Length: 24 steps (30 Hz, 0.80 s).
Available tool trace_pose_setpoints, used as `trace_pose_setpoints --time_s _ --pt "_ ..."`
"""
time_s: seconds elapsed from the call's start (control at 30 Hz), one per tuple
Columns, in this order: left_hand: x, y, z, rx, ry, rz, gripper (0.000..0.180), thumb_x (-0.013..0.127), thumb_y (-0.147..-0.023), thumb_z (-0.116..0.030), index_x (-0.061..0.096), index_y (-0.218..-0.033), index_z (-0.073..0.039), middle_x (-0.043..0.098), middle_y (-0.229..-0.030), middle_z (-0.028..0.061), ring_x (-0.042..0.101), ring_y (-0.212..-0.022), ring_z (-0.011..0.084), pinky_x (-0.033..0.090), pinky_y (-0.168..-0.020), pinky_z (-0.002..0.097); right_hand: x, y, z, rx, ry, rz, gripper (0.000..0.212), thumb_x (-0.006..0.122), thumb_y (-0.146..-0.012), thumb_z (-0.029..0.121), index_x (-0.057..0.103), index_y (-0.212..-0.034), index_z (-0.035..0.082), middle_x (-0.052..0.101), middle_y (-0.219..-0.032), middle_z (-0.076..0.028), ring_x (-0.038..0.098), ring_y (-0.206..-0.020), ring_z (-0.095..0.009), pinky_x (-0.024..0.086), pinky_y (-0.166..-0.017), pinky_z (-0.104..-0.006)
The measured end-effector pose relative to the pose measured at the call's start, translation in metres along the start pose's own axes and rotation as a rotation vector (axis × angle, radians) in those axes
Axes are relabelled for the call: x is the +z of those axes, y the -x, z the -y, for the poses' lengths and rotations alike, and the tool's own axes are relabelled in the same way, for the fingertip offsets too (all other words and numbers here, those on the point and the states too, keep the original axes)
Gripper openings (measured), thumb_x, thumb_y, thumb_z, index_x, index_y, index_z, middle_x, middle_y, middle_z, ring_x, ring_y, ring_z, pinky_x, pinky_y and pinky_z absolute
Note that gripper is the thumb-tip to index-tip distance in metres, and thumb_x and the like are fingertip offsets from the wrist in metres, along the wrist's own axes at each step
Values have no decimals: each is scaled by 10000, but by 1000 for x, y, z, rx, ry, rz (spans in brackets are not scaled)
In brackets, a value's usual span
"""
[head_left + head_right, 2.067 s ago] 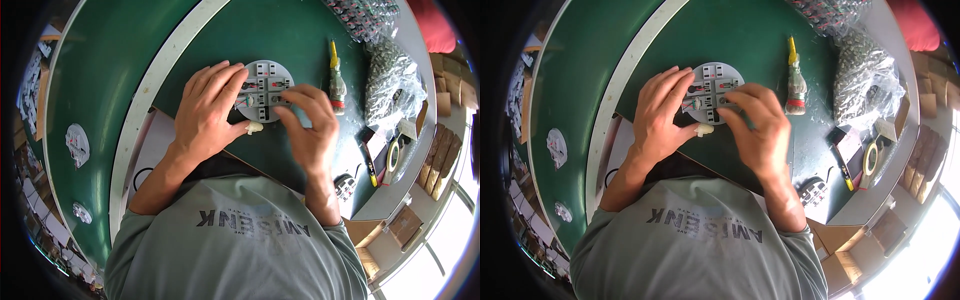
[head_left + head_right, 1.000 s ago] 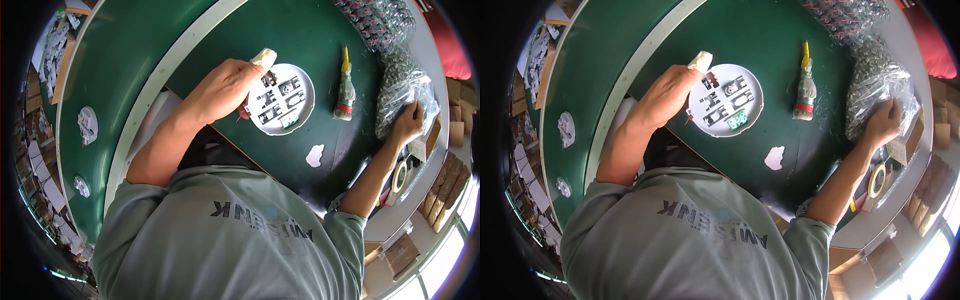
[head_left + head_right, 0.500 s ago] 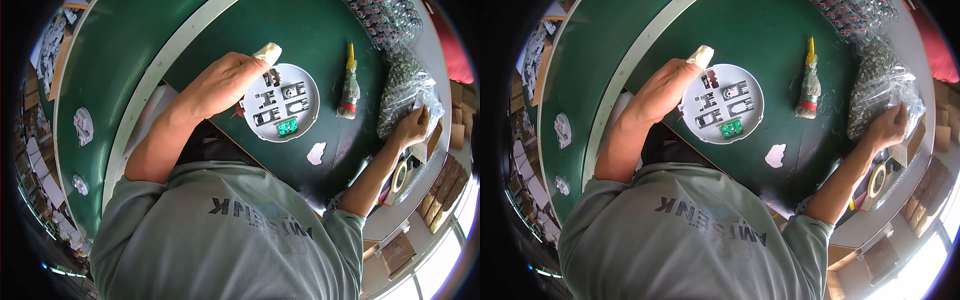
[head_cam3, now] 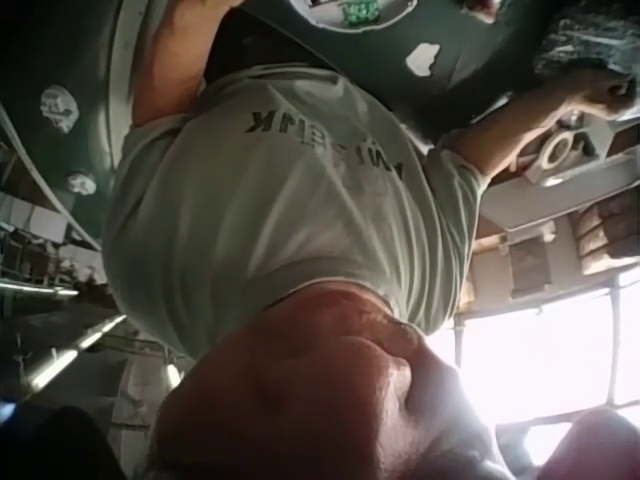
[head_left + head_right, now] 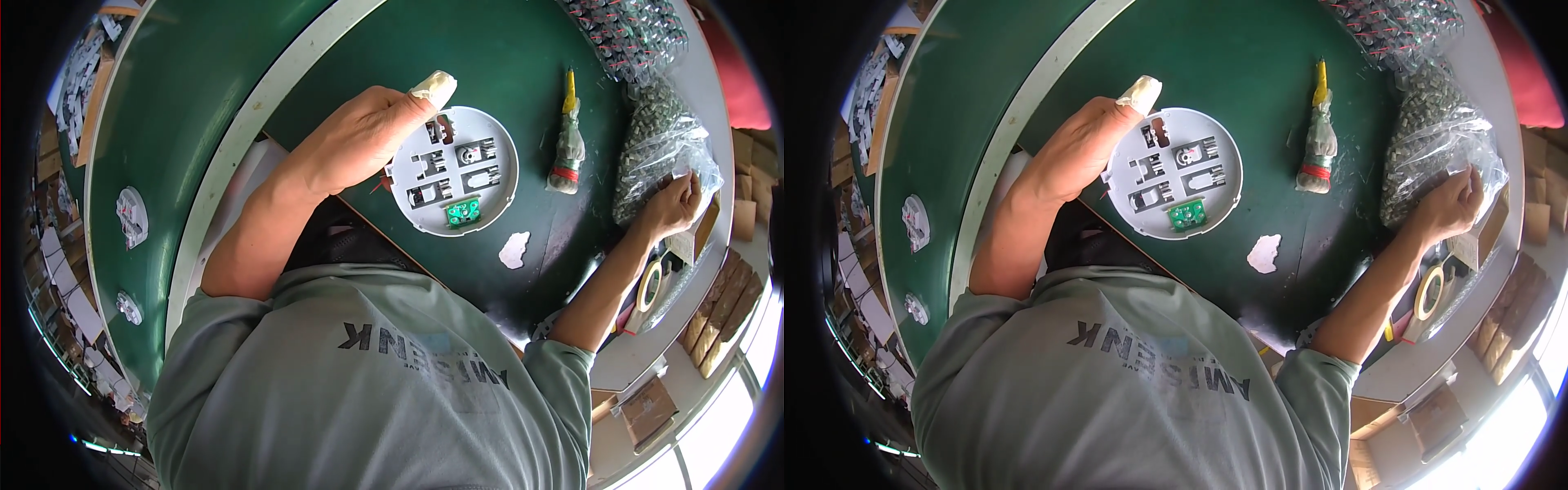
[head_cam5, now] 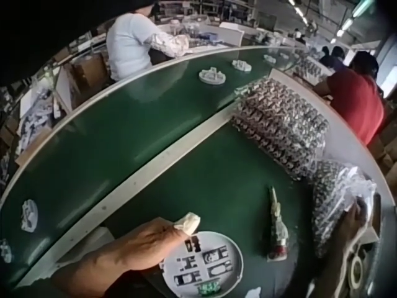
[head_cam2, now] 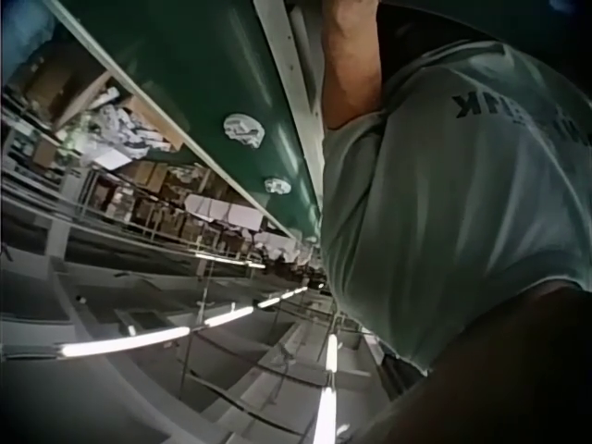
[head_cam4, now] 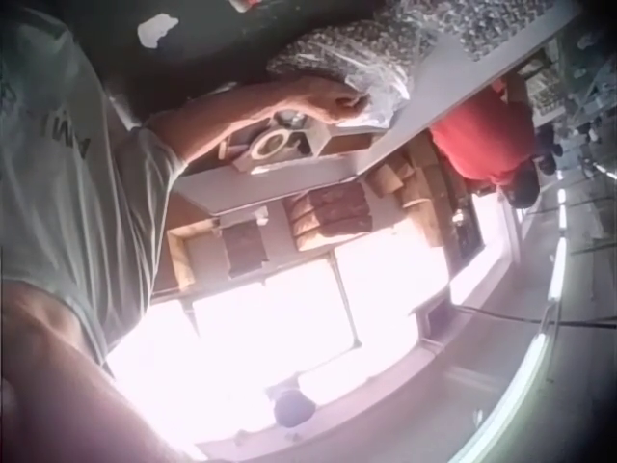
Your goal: Manually assembling small electronic components onto a circular base plate using a glue applicator and precise hand placement.
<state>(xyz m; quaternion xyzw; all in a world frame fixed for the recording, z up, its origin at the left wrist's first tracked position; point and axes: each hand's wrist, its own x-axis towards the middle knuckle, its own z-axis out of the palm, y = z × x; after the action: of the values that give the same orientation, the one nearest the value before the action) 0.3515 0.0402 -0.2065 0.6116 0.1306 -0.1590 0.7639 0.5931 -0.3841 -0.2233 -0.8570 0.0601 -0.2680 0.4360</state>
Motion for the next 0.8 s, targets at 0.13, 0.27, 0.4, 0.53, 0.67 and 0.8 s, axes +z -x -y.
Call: trace_pose_setpoints --time_s 0.13,0.27,0.4,0.53,0.67,0.8 --pt "-2 -1 0 -3 2 19 664 506 -1143 -573 736 -923 10 606 -665 -8 537 -585 62 429 -553 274 2 1 5 -59 18 -36 341 728 -1065 214 750 -1336 8 801 -1088 -94 715 -834 -156 582 -712 -281" --pt "-3 0 1 17 -1 13 656 507 -1145 -558 743 -943 20 617 -675 -4 548 -600 61 437 -563 276 7 12 30 13 2 -103 344 721 -1070 252 771 -1287 -10 801 -1107 -105 723 -873 -181 598 -778 -305" --pt "-4 -2 2 15 11 25 652 506 -1148 -546 748 -954 28 623 -685 -1 548 -615 63 441 -577 278 5 14 38 13 -87 -105 369 707 -1076 302 795 -1226 -23 801 -1124 -115 730 -916 -197 596 -865 -323" --pt "-8 -2 4 26 -10 44 649 505 -1152 -534 755 -960 33 628 -698 0 540 -637 63 438 -600 278 11 11 23 -102 -6 -148 370 694 -1083 315 812 -1160 -27 803 -1121 -110 733 -926 -191 582 -915 -325" --pt "-7 -2 2 24 -12 54 646 508 -1155 -529 764 -973 35 637 -715 -2 530 -658 59 433 -619 276 3 11 23 4 10 -110 347 711 -1077 284 799 -1159 -41 804 -1110 -112 734 -941 -187 582 -909 -321" --pt "-5 -1 2 1 24 63 639 517 -1156 -524 772 -980 34 646 -730 -7 528 -674 56 427 -629 273 -3 5 13 -80 90 -102 320 733 -1067 243 775 -1198 -45 805 -1088 -113 730 -924 -183 584 -869 -305"
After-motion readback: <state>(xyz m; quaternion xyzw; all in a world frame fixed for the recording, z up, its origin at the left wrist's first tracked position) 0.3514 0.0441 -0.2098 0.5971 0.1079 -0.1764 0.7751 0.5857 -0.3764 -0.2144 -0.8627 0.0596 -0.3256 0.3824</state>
